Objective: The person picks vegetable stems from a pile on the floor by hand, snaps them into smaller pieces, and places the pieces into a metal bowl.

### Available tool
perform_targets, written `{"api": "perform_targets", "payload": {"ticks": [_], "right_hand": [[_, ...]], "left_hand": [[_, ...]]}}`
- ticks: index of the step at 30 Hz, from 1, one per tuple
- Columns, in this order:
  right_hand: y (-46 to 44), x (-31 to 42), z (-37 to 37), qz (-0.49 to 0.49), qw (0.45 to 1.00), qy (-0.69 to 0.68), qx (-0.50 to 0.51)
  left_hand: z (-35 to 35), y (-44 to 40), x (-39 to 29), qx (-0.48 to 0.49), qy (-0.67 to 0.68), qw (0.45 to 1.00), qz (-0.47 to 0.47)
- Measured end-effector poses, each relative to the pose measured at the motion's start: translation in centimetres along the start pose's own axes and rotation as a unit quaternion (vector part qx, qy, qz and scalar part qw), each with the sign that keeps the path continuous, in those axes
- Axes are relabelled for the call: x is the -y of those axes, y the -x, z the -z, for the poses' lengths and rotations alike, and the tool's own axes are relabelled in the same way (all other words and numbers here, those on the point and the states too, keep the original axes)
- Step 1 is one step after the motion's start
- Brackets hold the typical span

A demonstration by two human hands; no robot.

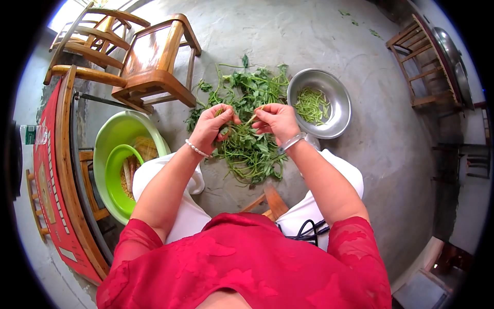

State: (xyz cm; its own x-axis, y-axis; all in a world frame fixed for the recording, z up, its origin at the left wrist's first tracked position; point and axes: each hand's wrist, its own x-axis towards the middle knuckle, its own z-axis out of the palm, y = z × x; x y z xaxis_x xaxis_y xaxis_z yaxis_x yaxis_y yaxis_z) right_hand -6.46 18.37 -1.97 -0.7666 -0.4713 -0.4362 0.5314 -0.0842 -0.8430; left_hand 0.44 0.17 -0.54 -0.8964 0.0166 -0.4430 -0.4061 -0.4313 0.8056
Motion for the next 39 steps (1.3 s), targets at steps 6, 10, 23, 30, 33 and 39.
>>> {"api": "perform_targets", "payload": {"ticks": [6,10,23,30,33,39], "right_hand": [[-0.9,2.0,2.5,0.058,0.997,-0.003,-0.06],[-1.0,3.5,3.7,0.096,0.988,-0.016,-0.117],[-0.5,2.6,2.1,0.035,0.997,-0.023,-0.057],[0.0,2.3,1.7,0.012,0.996,-0.068,-0.052],[-0.1,2.0,2.0,0.012,0.997,-0.069,-0.045],[-1.2,2.1,2.5,0.15,0.971,0.158,-0.101]], "left_hand": [[1.7,-0.1,-0.1,-0.065,-0.06,0.996,0.004],[2.6,0.3,-0.8,-0.111,-0.056,0.992,-0.006],[0.6,0.8,1.0,-0.059,-0.394,0.893,-0.208],[-0.1,0.4,1.3,-0.025,-0.46,0.855,-0.237],[-0.7,1.0,0.6,-0.011,-0.458,0.869,-0.187],[0.3,0.5,1.4,-0.035,-0.495,0.83,-0.253]]}}
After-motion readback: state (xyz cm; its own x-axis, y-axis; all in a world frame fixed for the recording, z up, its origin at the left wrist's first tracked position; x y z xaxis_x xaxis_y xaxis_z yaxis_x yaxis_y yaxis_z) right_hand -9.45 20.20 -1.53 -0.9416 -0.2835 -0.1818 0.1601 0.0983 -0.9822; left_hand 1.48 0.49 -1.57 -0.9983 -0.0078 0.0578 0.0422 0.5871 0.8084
